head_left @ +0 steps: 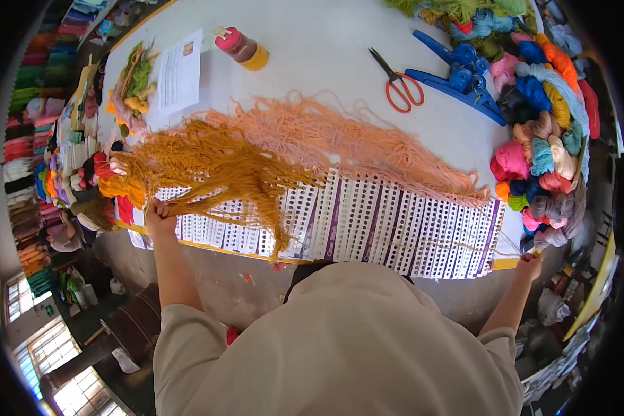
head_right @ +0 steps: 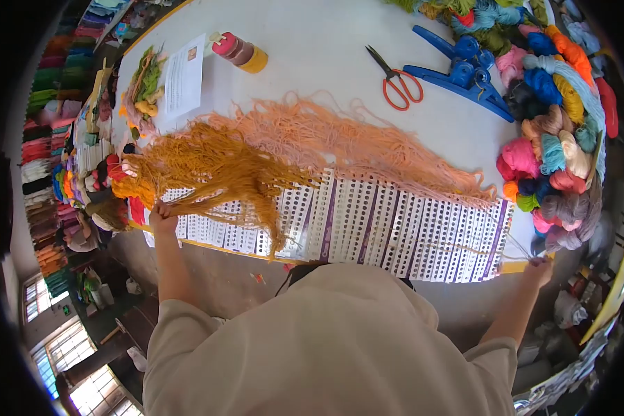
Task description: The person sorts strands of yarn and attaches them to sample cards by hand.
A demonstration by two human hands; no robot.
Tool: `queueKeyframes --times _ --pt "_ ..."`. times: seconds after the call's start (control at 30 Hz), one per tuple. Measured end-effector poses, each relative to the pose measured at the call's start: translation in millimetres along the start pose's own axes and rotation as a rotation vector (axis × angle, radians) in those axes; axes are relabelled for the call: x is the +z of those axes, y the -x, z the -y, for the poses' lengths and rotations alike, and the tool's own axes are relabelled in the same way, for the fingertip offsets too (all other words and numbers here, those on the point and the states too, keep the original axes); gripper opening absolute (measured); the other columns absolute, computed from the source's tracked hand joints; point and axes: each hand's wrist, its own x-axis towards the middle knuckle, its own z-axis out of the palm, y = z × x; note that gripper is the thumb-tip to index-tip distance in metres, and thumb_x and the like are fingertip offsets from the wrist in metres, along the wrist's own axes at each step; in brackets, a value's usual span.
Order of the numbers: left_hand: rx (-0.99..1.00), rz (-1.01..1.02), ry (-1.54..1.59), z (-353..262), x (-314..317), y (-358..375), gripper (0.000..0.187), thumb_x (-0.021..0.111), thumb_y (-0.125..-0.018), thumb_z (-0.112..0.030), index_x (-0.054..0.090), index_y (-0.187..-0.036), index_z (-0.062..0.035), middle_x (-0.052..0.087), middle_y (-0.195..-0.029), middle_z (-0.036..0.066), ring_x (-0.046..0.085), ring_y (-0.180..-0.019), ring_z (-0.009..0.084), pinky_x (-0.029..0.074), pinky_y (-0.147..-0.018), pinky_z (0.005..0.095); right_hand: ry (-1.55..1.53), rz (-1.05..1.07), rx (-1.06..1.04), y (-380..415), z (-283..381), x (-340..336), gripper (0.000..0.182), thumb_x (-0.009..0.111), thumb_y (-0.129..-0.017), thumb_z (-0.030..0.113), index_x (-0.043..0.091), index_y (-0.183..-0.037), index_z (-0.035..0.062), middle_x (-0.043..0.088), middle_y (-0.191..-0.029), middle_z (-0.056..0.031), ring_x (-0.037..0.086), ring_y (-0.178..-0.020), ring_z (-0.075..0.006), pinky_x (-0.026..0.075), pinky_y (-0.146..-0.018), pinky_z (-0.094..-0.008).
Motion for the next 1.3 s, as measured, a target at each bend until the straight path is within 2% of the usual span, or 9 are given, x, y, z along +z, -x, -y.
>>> queueKeyframes --times 0.07,0.13,0.17,0.23,0.27,0.3,0.43,0.93,1.3 --pt "-0.041 0.279 -0.179 29.4 12.2 23.1 0.019 0.052 -0.090 -0.017 0.052 -0.071 -0.0142 0.030 -0.047 -0.007 0.024 -0.040 0.0050 0.020 -0.036 0.0212 0.411 0.264 -0.392 -5.0 -11.2 5.0 0.016 0.054 -0.087 0.015 0.049 -0.072 0.0185 0.035 -0.058 0.0066 0.031 -0.044 -0.0075 0.028 -0.042 -0.0238" --pt "-0.294 0.622 -0.360 93.1 32.4 52.8 0.009 0.056 -0.087 -0.015 0.055 -0.078 -0.0148 0.025 -0.047 -0.009 0.023 -0.039 0.0037 0.019 -0.035 0.0206 0.293 0.409 -0.187 92.3 -39.7 72.0 0.018 0.052 -0.090 0.019 0.060 -0.102 0.0077 0.043 -0.065 0.0028 0.041 -0.052 -0.0088 0.034 -0.046 -0.0248" --pt "-0.489 0.575 -0.469 129.7 47.7 75.7 0.001 0.059 -0.087 -0.015 0.058 -0.087 -0.0153 0.030 -0.050 -0.009 0.025 -0.040 0.0016 0.020 -0.034 0.0183 0.861 0.710 -0.806 96.5 -85.2 83.5 0.031 0.046 -0.092 0.013 0.054 -0.121 0.0032 0.055 -0.083 -0.0047 0.055 -0.074 -0.0159 0.045 -0.064 -0.0286" --pt "-0.638 0.532 -0.544 206.8 56.7 106.6 0.016 0.061 -0.087 -0.018 0.061 -0.102 -0.0116 0.049 -0.064 -0.006 0.028 -0.043 0.0013 0.022 -0.035 0.0158 1.153 1.110 -0.760 233.4 -105.6 136.2 0.032 0.044 -0.093 0.008 0.051 -0.124 0.0002 0.056 -0.120 -0.0131 0.051 -0.113 -0.0279 0.040 -0.096 -0.0411" --pt "-0.666 0.503 -0.709 232.9 66.4 127.4 0.019 0.060 -0.088 -0.019 0.064 -0.104 -0.0088 0.053 -0.066 -0.006 0.026 -0.041 0.0034 0.024 -0.036 0.0173 1.088 1.181 -0.154 308.2 -101.0 163.1 0.032 0.049 -0.093 0.010 0.051 -0.123 0.0008 0.059 -0.112 -0.0119 0.057 -0.103 -0.0262 0.045 -0.088 -0.0386" --pt "-0.620 0.573 -0.814 255.8 68.6 137.5 0.018 0.060 -0.088 -0.019 0.066 -0.099 -0.0071 0.055 -0.065 -0.004 0.032 -0.040 0.0051 0.028 -0.037 0.0200 0.836 1.478 -0.373 332.7 -136.0 174.9 0.024 0.048 -0.096 0.028 0.056 -0.107 0.0080 0.057 -0.084 -0.0061 0.053 -0.069 -0.0187 0.046 -0.067 -0.0356" --pt "-0.042 0.651 -1.425 306.3 72.1 165.3 0.022 0.059 -0.085 -0.021 0.068 -0.083 -0.0011 0.060 -0.060 0.005 0.052 -0.043 0.0122 0.041 -0.042 0.0276 0.965 1.716 -0.435 440.0 -158.7 212.4 0.014 0.052 -0.094 0.022 0.053 -0.100 0.0093 0.059 -0.078 -0.0121 0.059 -0.069 -0.0262 0.046 -0.063 -0.0355" --pt "-0.542 0.842 -1.240 314.5 73.6 165.3 0.015 0.058 -0.088 -0.013 0.054 -0.075 -0.0064 0.047 -0.054 0.001 0.038 -0.040 0.0085 0.026 -0.034 0.0248 1.090 1.778 -0.362 471.8 -183.7 241.8 0.018 0.051 -0.093 0.026 0.044 -0.103 0.0120 0.063 -0.074 -0.0154 0.062 -0.071 -0.0365 0.047 -0.063 -0.0461" --pt "-0.331 0.802 -1.173 290.1 60.4 129.8 0.011 0.058 -0.084 -0.006 0.065 -0.084 0.0012 0.060 -0.065 0.004 0.050 -0.048 0.0095 0.038 -0.044 0.0247 1.129 1.831 -0.247 465.6 -185.6 242.5 0.022 0.056 -0.091 0.026 0.047 -0.105 0.0109 0.063 -0.078 -0.0095 0.062 -0.074 -0.0290 0.047 -0.066 -0.0406"
